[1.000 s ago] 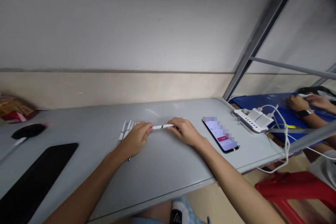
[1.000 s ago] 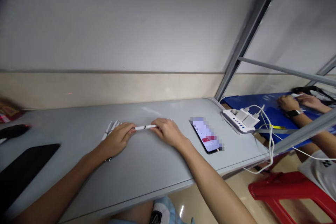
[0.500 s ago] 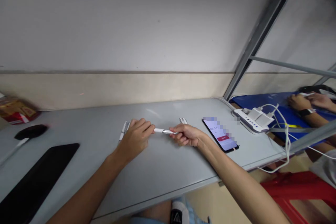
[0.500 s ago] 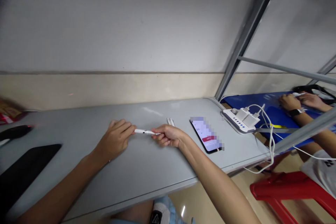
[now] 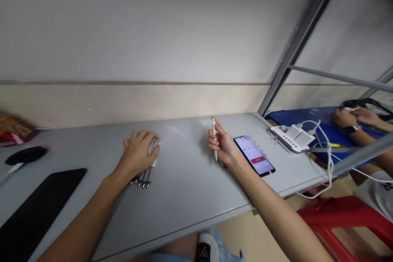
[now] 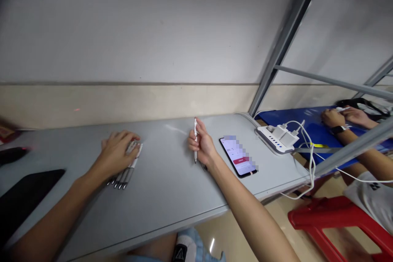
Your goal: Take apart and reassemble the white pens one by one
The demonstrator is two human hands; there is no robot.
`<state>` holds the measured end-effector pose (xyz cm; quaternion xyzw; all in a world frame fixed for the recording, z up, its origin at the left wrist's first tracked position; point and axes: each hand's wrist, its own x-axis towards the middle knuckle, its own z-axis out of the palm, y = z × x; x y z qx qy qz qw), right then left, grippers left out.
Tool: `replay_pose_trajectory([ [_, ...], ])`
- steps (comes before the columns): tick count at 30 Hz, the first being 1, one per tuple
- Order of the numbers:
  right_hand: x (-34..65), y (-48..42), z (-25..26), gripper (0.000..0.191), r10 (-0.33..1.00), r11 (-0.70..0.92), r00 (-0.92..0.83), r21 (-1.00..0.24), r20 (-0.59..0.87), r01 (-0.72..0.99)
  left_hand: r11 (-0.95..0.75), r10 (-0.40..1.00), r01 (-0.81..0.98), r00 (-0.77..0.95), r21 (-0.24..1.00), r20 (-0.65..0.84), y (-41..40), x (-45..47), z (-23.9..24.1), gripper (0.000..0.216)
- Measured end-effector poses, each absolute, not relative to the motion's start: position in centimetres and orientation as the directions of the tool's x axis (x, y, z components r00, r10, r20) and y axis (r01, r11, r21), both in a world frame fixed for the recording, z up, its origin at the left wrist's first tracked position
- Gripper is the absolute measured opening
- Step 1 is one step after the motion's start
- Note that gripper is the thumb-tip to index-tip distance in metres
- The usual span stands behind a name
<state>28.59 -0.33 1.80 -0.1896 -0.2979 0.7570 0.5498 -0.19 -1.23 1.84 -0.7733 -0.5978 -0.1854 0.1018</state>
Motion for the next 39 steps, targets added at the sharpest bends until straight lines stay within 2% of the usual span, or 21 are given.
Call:
replay_pose_trajectory([
  [2, 28.8, -0.5, 1.9, 0.029, 0.939, -0.213, -0.338, -0.66, 0.065, -0.72, -0.257, 0.91, 0.965, 0.222, 0.058, 0.349, -1.0, -0.6, 1.5, 0.02],
  [7, 28.7, -0.6, 2.2, 0.025, 0.93, -0.18, -0.35, -0.693, 0.111, -0.698, -0.29, 0.921, 0.956, 0.266, 0.046, 0.284, -0.9, -0.8, 0.4, 0.021],
  [16, 28.9, -0.3, 2.1, 0.031, 0.94, -0.133, -0.319, -0.728, 0.122, -0.672, -0.298, 0.921, 0.953, 0.273, 0.049, 0.279, -0.9, -0.4, 0.1, 0.024],
  [25, 29.0, -0.1, 2.1, 0.02, 0.951, -0.129, -0.291, -0.722, 0.103, -0.679, -0.3, 0.926, 0.952, 0.275, 0.065, 0.257, -0.9, -0.5, 0.2, 0.026],
  [28, 29.0, 0.0, 2.2, 0.022, 0.953, -0.131, -0.288, -0.736, 0.09, -0.664, -0.316, 0.922, 0.946, 0.286, 0.078, 0.26, -1.0, -0.4, 0.3, 0.026],
  [34, 28.9, -0.4, 2.6, 0.034, 0.96, -0.099, -0.278, -0.886, 0.035, -0.453, -0.34, 0.913, 0.938, 0.31, 0.074, 0.266, -1.1, -0.2, 0.1, 0.025],
  [36, 29.0, -0.5, 2.6, 0.031, 0.967, -0.046, -0.252, -0.945, 0.039, -0.323, -0.342, 0.915, 0.937, 0.315, 0.07, 0.253, -1.2, -0.1, 0.1, 0.025],
  [39, 29.1, -0.4, 2.2, 0.024, 0.973, 0.115, -0.194, -0.992, 0.123, -0.05, -0.349, 0.914, 0.935, 0.323, 0.069, 0.244, -1.3, 0.1, 0.2, 0.026],
])
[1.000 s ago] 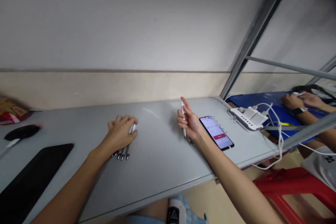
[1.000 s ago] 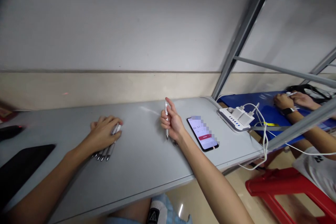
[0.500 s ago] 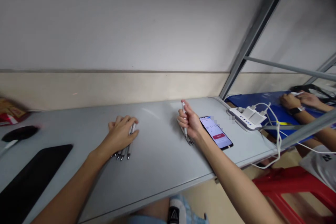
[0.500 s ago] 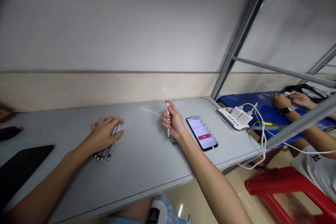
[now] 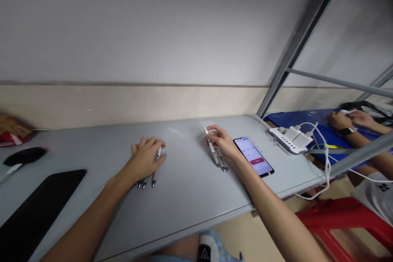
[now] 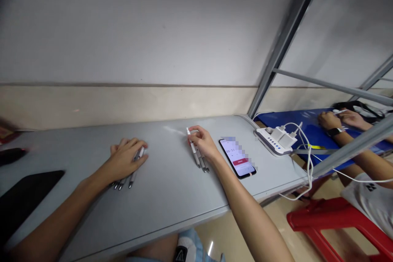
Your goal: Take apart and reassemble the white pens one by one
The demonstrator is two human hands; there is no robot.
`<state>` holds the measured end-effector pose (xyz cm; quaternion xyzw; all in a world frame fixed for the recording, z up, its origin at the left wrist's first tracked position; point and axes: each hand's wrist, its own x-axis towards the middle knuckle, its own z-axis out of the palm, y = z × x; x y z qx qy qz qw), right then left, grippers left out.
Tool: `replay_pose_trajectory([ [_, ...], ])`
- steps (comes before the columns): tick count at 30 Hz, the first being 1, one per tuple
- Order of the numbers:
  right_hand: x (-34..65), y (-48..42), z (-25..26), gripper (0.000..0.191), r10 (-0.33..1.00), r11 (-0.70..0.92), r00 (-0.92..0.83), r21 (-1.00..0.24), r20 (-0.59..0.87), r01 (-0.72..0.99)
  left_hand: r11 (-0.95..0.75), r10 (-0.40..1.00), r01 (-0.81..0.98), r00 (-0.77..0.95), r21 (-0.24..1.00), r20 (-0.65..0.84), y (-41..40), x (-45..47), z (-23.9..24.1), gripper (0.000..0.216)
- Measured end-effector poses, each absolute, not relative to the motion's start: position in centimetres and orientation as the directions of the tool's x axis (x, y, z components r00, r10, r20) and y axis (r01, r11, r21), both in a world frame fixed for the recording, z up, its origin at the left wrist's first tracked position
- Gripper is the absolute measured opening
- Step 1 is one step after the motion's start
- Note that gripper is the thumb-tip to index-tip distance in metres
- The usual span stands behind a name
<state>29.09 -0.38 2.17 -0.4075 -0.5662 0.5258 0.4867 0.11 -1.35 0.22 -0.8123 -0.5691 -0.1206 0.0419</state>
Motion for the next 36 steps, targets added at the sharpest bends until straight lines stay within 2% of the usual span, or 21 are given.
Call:
replay_pose_trajectory([
  [3, 29.0, 0.1, 1.2, 0.017, 0.962, 0.27, -0.117, -0.928, 0.247, 0.257, -0.352, 0.913, 0.934, 0.328, 0.063, 0.243, -1.6, 0.3, 0.4, 0.025],
  [5, 28.9, 0.4, 0.4, 0.014, 0.944, 0.326, -0.112, -0.814, 0.312, 0.48, -0.355, 0.913, 0.933, 0.332, 0.062, 0.239, -1.7, 0.4, 0.6, 0.025],
  [7, 28.7, 0.7, -0.3, 0.017, 0.944, 0.293, -0.096, -0.666, 0.317, 0.686, -0.36, 0.911, 0.931, 0.335, 0.066, 0.239, -1.8, 0.5, 0.7, 0.026],
  [10, 28.6, 1.0, -0.8, 0.026, 0.956, 0.232, -0.094, -0.522, 0.278, 0.821, -0.361, 0.91, 0.93, 0.334, 0.071, 0.246, -1.9, 0.6, 0.8, 0.026],
  [13, 29.1, 1.2, -0.7, 0.032, 0.963, 0.199, -0.068, -0.517, 0.263, 0.832, -0.349, 0.914, 0.934, 0.321, 0.076, 0.248, -1.9, 0.7, 0.9, 0.026],
  [18, 30.0, 1.3, -0.3, 0.028, 0.979, 0.146, -0.044, -0.534, 0.2, 0.832, -0.33, 0.918, 0.942, 0.304, 0.066, 0.255, -1.9, 0.5, 0.9, 0.026],
  [36, 29.7, 1.5, -0.3, 0.025, 0.984, 0.151, -0.065, -0.571, 0.167, 0.807, -0.335, 0.925, 0.941, 0.318, 0.048, 0.209, -1.9, 0.9, 0.7, 0.026],
])
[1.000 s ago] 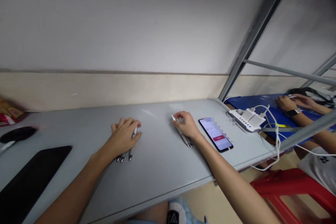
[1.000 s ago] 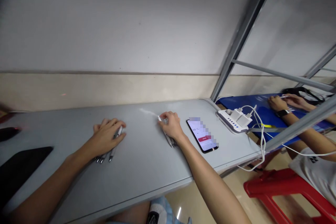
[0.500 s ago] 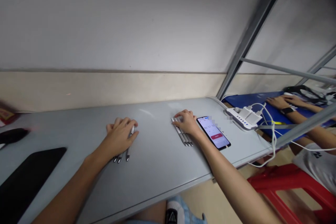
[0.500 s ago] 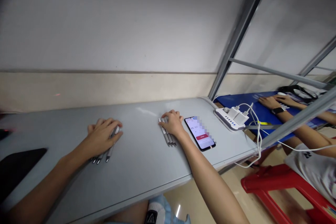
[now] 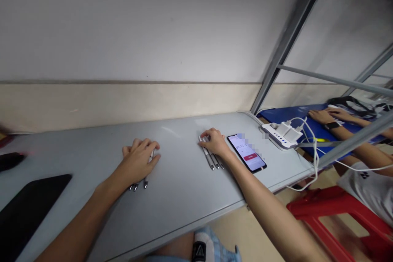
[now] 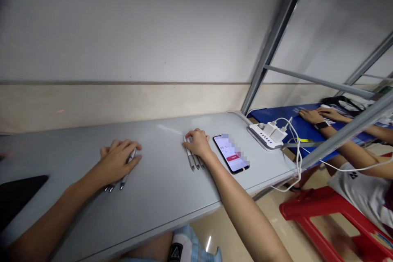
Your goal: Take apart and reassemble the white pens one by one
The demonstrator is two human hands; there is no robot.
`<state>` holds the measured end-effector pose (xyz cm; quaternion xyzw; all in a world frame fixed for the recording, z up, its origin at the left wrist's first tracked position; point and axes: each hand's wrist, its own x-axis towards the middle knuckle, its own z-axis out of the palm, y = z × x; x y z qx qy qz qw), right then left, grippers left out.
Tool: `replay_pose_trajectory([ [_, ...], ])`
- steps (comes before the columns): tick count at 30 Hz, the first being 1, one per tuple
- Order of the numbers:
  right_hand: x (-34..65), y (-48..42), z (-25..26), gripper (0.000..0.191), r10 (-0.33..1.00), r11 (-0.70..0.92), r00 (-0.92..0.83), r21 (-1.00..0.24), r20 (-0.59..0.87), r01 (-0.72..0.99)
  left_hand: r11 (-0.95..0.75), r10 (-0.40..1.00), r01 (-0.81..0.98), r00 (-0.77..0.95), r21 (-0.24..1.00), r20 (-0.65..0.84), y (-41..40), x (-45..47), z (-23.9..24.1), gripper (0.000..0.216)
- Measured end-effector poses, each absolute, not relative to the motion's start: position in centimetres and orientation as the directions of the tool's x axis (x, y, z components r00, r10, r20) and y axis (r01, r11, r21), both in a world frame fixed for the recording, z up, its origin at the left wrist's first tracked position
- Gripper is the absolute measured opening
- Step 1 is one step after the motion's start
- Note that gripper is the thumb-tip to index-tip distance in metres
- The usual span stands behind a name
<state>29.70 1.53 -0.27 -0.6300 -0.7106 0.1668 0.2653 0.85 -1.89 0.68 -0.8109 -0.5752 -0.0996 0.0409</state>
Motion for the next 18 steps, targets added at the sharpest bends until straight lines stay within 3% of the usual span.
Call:
replay_pose_trajectory([
  [9, 30.4, 2.3, -0.8, 0.029, 0.976, 0.176, -0.045, -0.654, 0.212, 0.736, -0.339, 0.924, 0.938, 0.317, 0.072, 0.214, -1.8, 0.9, 0.6, 0.027],
  [14, 31.2, 2.7, -0.7, 0.026, 0.95, 0.196, 0.041, -0.694, 0.309, 0.693, -0.327, 0.921, 0.944, 0.306, 0.049, 0.242, -1.9, 0.9, 0.8, 0.027],
  [18, 31.5, 2.7, -0.4, 0.025, 0.947, 0.151, 0.106, -0.708, 0.305, 0.69, -0.305, 0.927, 0.952, 0.287, 0.039, 0.241, -2.1, 1.1, 1.3, 0.025],
])
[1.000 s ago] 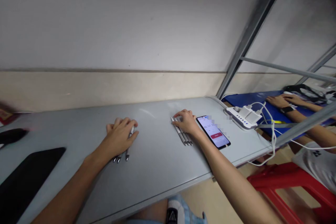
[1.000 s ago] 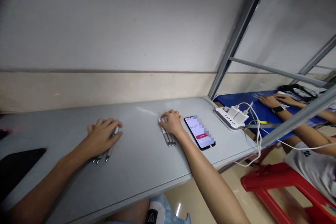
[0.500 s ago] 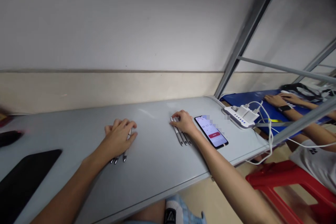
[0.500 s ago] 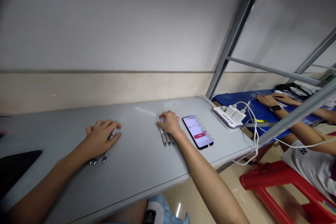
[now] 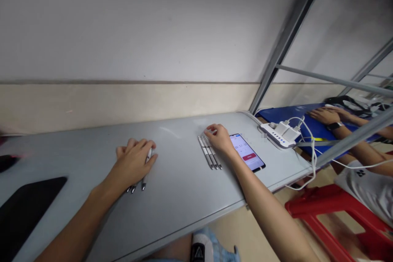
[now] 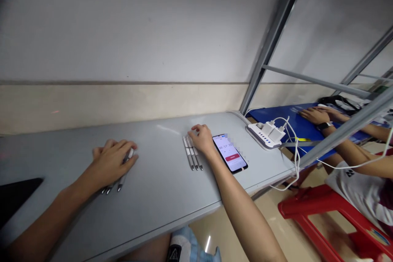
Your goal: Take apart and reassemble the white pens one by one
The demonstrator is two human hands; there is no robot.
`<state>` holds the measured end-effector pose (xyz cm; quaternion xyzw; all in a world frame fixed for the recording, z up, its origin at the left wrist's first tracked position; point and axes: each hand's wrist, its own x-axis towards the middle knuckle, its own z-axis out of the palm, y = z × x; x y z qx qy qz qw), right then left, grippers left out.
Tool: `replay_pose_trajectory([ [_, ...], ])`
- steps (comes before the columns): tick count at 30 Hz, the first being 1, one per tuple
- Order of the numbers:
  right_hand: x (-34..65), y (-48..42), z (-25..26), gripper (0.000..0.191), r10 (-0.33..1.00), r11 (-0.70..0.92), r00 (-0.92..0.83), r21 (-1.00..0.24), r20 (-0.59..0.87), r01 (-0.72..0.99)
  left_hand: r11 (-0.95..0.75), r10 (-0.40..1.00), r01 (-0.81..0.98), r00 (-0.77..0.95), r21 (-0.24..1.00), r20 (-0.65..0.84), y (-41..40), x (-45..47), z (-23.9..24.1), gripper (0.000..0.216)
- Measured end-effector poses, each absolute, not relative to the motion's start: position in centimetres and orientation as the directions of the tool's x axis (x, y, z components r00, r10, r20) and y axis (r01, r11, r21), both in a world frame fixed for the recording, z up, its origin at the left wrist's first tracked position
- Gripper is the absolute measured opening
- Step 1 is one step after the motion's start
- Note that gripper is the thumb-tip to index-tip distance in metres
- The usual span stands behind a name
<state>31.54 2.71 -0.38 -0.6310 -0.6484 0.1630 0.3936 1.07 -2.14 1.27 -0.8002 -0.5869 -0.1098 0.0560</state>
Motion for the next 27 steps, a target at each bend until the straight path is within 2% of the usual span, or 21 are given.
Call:
replay_pose_trajectory([
  [4, 31.5, 2.5, -0.2, 0.023, 0.942, 0.155, 0.113, -0.707, 0.317, 0.69, -0.323, 0.927, 0.946, 0.308, 0.039, 0.214, -2.3, 1.3, 1.4, 0.023],
  [11, 30.2, 1.5, 0.2, 0.017, 0.919, 0.282, 0.021, -0.696, 0.393, 0.661, -0.313, 0.926, 0.949, 0.311, -0.025, 0.215, -2.7, 1.6, 1.2, 0.025],
  [15, 29.4, 0.8, 0.6, 0.014, 0.893, 0.365, -0.03, -0.683, 0.45, 0.632, -0.341, 0.922, 0.94, 0.335, -0.006, 0.195, -2.9, 1.9, 1.2, 0.022],
  [18, 28.7, 0.2, 0.8, 0.018, 0.853, 0.489, -0.167, -0.649, 0.494, 0.583, -0.39, 0.91, 0.915, 0.367, 0.099, 0.192, -3.3, 2.7, 1.3, 0.021],
  [21, 28.1, -0.5, 1.2, 0.036, 0.758, 0.652, -0.411, -0.607, 0.507, 0.454, -0.468, 0.882, 0.834, 0.419, 0.293, 0.217, -3.8, 3.9, 1.5, 0.019],
  [23, 27.7, -0.9, 1.4, 0.044, 0.713, 0.68, -0.531, -0.637, 0.458, 0.363, -0.5, 0.865, 0.763, 0.426, 0.409, 0.263, -4.1, 4.7, 1.7, 0.021],
  [27, 27.3, -1.2, 1.4, 0.027, 0.745, 0.597, -0.59, -0.705, 0.31, 0.383, -0.525, 0.851, 0.665, 0.42, 0.531, 0.315, -4.5, 5.4, 1.7, 0.021],
])
